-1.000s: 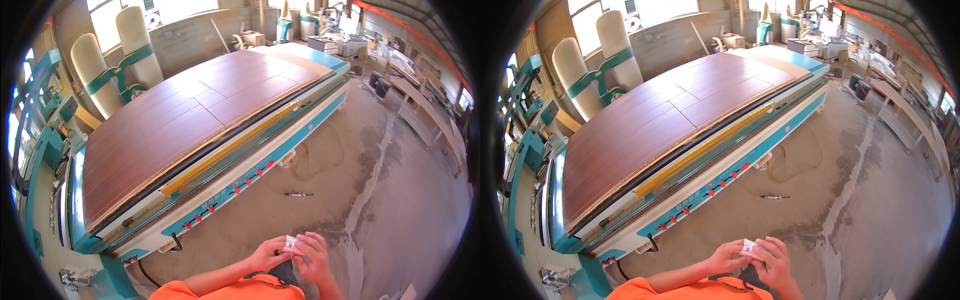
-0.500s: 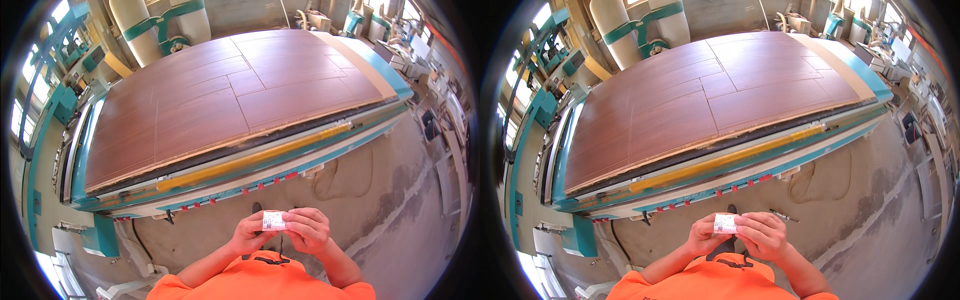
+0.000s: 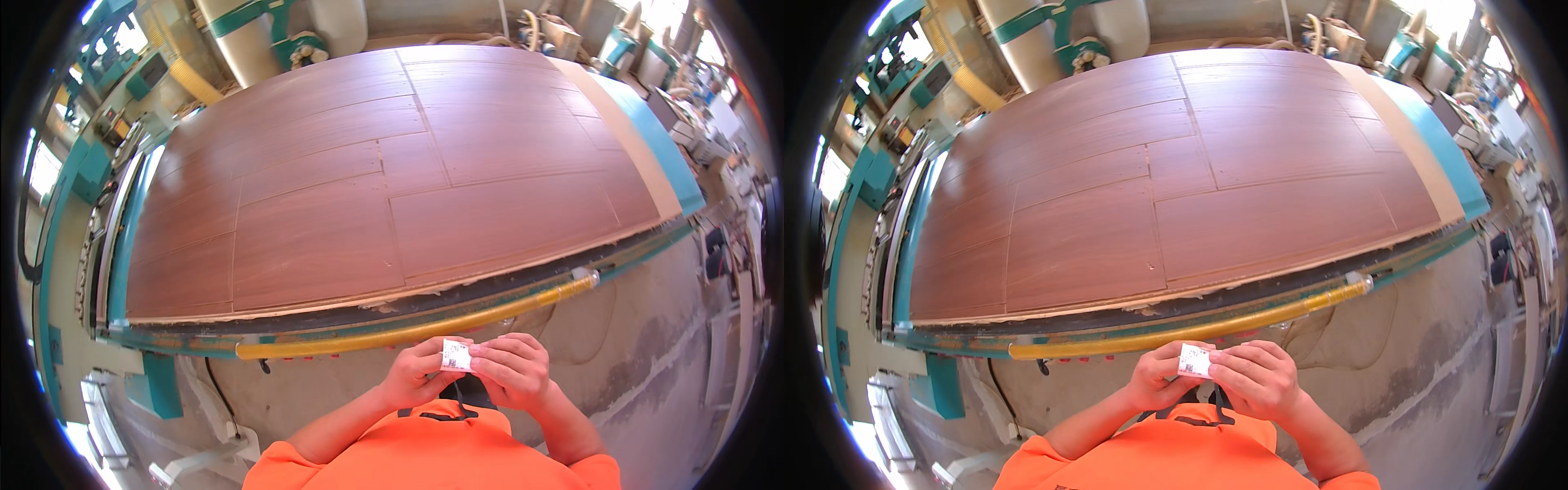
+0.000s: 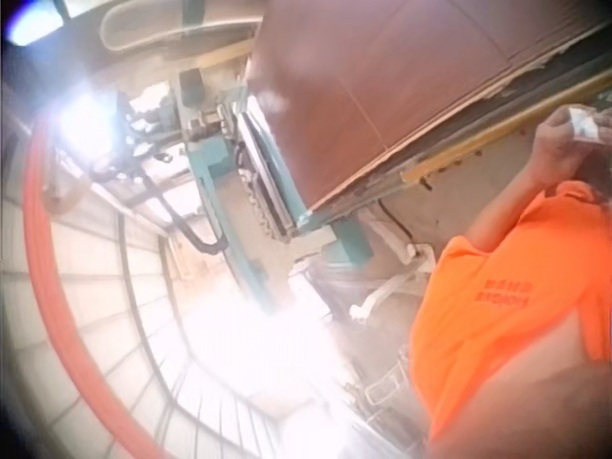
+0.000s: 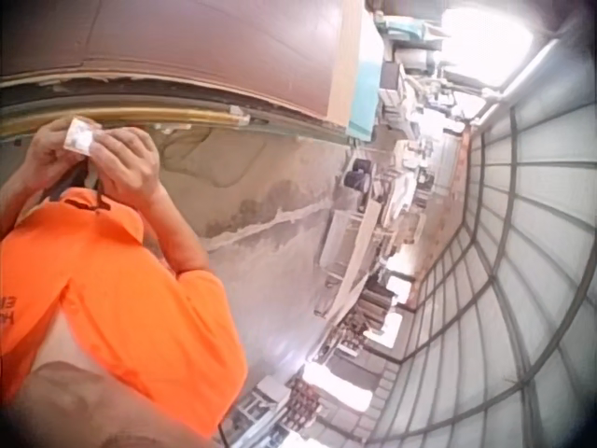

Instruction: The person peels small white labels from a roll and applies them by hand to designated spots on a large brown laminated wood panel resting on industrial machinery.

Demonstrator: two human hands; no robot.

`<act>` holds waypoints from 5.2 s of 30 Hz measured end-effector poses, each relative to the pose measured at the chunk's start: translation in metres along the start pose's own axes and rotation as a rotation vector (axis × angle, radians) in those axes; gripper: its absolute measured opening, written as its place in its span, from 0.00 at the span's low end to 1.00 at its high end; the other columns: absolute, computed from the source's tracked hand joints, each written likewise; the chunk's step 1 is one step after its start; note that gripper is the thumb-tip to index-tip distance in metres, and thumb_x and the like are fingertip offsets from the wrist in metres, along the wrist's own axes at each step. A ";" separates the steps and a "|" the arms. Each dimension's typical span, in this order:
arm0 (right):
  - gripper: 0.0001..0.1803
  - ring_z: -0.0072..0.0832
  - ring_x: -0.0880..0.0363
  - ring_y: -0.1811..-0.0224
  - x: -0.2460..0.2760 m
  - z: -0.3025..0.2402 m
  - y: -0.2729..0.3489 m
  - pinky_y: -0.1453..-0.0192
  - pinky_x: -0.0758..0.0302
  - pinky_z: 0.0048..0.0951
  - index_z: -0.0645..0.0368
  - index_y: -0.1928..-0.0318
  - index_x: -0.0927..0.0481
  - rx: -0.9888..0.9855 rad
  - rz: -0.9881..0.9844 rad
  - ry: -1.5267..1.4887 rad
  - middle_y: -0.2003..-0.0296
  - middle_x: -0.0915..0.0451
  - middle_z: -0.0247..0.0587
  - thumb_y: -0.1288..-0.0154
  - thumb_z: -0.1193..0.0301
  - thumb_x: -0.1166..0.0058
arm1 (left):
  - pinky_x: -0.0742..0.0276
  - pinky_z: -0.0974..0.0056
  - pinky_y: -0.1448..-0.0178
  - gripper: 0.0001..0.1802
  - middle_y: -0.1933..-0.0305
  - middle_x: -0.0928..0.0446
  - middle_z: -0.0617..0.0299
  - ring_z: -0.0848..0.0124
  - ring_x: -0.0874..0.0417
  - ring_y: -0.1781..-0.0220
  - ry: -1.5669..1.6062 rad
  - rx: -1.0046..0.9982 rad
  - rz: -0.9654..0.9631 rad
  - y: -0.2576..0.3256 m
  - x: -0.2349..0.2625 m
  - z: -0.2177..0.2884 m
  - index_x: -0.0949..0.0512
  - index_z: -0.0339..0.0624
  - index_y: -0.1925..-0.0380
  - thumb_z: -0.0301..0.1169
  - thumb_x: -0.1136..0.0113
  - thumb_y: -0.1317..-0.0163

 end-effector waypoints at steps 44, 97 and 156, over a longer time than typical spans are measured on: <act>0.05 0.40 0.19 0.52 -0.048 0.462 0.040 0.43 0.25 0.41 0.57 0.67 0.23 -0.188 0.095 -0.008 0.60 0.17 0.40 0.43 0.80 0.42 | 0.21 0.69 0.58 0.12 0.57 0.17 0.57 0.68 0.15 0.58 -0.500 0.732 0.662 -0.039 -0.120 -0.039 0.15 0.40 0.57 0.22 0.36 0.42; 0.08 0.11 0.29 0.75 -0.070 0.158 -0.002 0.72 0.32 0.18 0.63 0.71 0.22 -0.727 -0.609 -1.135 0.78 0.23 0.30 0.41 0.73 0.36 | 0.18 0.60 0.46 0.14 0.51 0.19 0.53 0.66 0.16 0.52 0.364 0.666 0.998 -0.041 -0.089 -0.036 0.24 0.30 0.49 0.25 0.46 0.32; 0.05 0.40 0.19 0.54 -0.353 0.182 -0.174 0.45 0.23 0.43 0.57 0.71 0.23 0.103 -0.054 -0.325 0.61 0.17 0.41 0.46 0.79 0.42 | 0.23 0.71 0.56 0.11 0.59 0.19 0.61 0.76 0.18 0.59 0.019 0.885 1.144 0.149 0.157 -0.016 0.21 0.29 0.56 0.22 0.40 0.38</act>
Point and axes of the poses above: each hand's wrist, its own y-axis away from the middle knuckle, its own x-axis out of the back of the hand, z = x × y, the point moved 1 cm from there along -y, towards the middle knuckle
